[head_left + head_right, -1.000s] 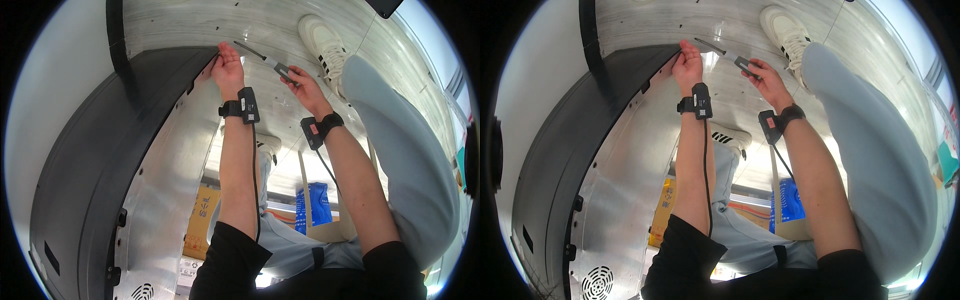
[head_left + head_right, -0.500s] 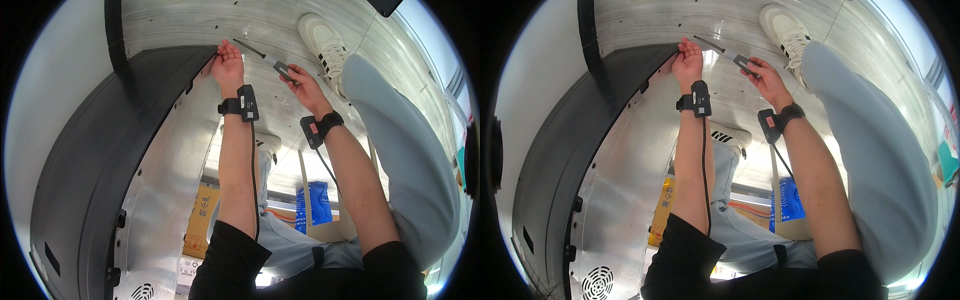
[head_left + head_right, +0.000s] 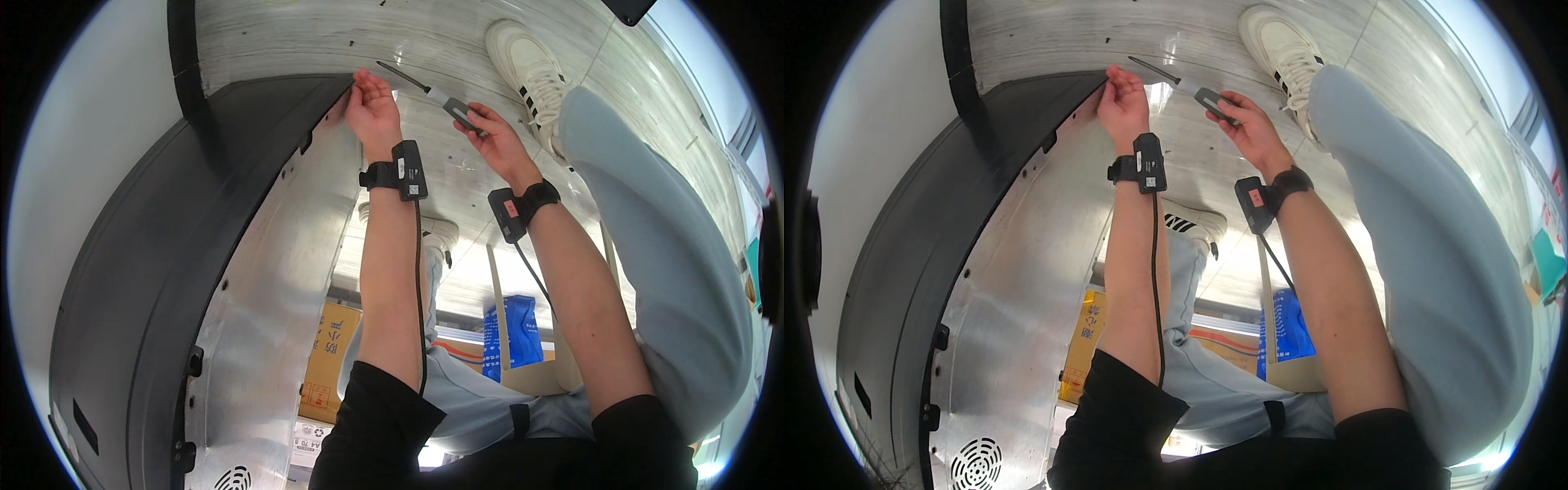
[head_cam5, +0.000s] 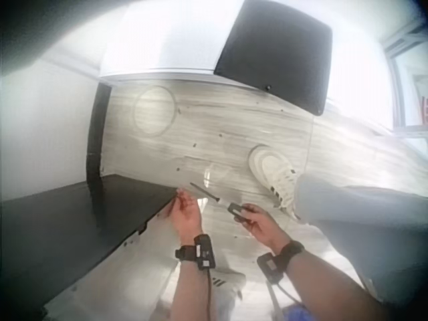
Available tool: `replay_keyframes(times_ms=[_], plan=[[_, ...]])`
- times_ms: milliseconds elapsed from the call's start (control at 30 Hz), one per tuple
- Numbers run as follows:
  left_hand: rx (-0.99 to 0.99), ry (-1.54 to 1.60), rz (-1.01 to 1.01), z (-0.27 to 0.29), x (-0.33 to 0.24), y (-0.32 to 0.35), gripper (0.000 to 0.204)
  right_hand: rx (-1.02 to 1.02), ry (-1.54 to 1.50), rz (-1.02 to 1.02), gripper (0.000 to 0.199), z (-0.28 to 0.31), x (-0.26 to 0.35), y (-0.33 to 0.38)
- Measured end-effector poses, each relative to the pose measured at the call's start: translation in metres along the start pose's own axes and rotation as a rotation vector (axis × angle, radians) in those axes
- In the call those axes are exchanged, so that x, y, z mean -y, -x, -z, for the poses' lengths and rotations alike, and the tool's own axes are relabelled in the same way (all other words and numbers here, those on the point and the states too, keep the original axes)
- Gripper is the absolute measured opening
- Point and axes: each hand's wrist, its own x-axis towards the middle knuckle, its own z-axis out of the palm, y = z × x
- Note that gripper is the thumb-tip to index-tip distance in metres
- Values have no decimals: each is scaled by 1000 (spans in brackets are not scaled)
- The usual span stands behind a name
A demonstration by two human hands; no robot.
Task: The person uses a screwdriver to remove screws from the back panel of a black electronic device. They then detach the panel and set it aside, revealing the internal components.
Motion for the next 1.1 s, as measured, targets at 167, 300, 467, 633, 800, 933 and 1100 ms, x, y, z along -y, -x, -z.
replay_keyframes(times_ms=[167,300,467,633,800,933,1100], plan=[[-64,-23,-15,-5,5,-3,17,-31,8,1,32,2,1,0],[-105,-38,30,-6,2,-4,18,-34,-6,-1,30,2,0,0],[-52,88,141,1,-8,-10,18,-26,4,-7,33,-2,1,1],[-115,42,103,-12,1,1,21,-30,8,-1,32,0,0,0],[-103,61,7,-16,8,6,19,-32,0,-7,31,-3,0,2],[-62,20,25,-8,2,-3,17,-19,6,2,31,-3,-1,0],[-105,-48,42,-3,2,-5,17,-31,-1,-4,31,-3,-2,1]])
